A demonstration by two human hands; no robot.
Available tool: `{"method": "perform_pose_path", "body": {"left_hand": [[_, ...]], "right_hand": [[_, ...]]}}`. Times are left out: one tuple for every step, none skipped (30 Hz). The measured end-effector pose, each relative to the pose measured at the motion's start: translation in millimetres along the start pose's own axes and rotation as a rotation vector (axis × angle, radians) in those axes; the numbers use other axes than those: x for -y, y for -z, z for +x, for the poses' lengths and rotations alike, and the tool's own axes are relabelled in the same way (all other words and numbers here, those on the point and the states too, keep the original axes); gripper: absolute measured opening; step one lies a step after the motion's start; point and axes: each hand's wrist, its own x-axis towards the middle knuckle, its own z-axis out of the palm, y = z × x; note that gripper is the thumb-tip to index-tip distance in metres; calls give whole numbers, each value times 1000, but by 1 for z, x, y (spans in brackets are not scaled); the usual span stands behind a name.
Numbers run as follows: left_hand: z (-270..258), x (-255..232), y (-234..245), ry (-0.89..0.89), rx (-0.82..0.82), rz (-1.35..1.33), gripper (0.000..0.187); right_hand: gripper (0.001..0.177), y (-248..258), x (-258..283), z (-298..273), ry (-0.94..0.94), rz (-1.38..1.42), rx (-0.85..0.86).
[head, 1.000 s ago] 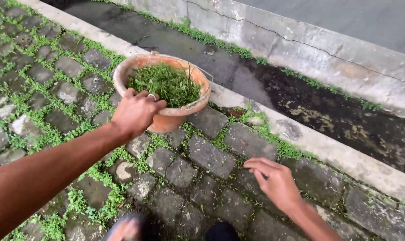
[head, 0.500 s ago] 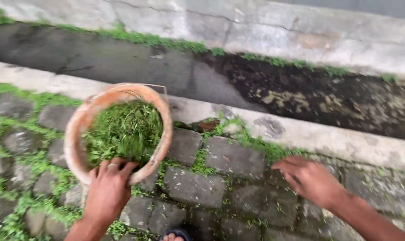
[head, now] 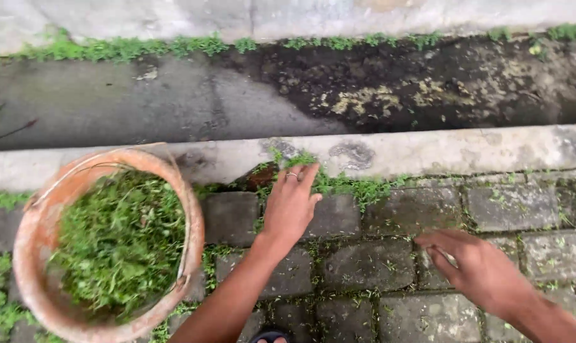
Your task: Pulling weeds from the cracks between paving stones by hand and collecting them in a bucket.
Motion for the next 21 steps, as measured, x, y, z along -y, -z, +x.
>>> {"method": "perform_pose_path", "body": {"left_hand": [[4, -1, -16, -13, 13, -10, 69], [7, 2, -29, 10, 66, -55, 77], [10, 4, -41, 34, 120, -99, 85], [11, 8, -50, 32, 130, -101, 85], [12, 11, -58, 9, 50, -48, 73], [11, 14, -67, -14, -30, 4, 62], [13, 16, -73, -16, -19, 2, 62], [16, 21, -77, -49, -91, 18, 50], [20, 25, -80, -84, -162, 33, 41], [24, 27, -83, -93, -160, 35, 41], [27, 28, -86, -136, -175, 25, 31], [24, 29, -89, -168, -185, 13, 27], [24, 31, -90, -165, -178, 14, 27], [25, 33, -91, -182, -171, 3, 29], [27, 35, -91, -199, -164, -7, 30], [24, 34, -92, -188, -165, -1, 30], [21, 32, -93, -165, -170, 21, 29], [21, 28, -95, -143, -182, 42, 28], [11, 28, -92, -133, -189, 47, 28], [2, 26, -90, -116, -172, 12, 28], [-6, 24, -88, -100, -154, -23, 27]], "right_hand": [[37, 5, -2, -8, -21, 4, 2], [35, 9, -1, -11, -57, 20, -23], [33, 12, 0, -15, -93, 37, -48], [33, 10, 2, -13, -101, 41, -43], [33, 8, 4, -11, -177, 125, -63], [34, 4, 7, -10, -254, 208, -83], [34, 1, 10, -6, -262, 212, -78], [33, -4, 15, 0, -228, 270, -92], [33, -7, 21, 5, -194, 328, -107], [33, -9, 24, 11, -198, 333, -113], [34, -11, 27, 16, -207, 294, -26], [35, -15, 31, 18, -214, 252, 72], [35, -13, 36, 20, -215, 256, 79], [32, -8, 39, 25, -129, 160, 75], [31, -3, 43, 30, -43, 64, 71], [31, -1, 42, 36, -33, 64, 77], [29, 2, 42, 42, 61, 55, 40], [27, 7, 39, 49, 156, 42, -2], [27, 10, 45, 55, 168, 37, 1], [29, 14, 50, 61, 183, 54, -35], [30, 19, 54, 67, 197, 71, -70]]}}
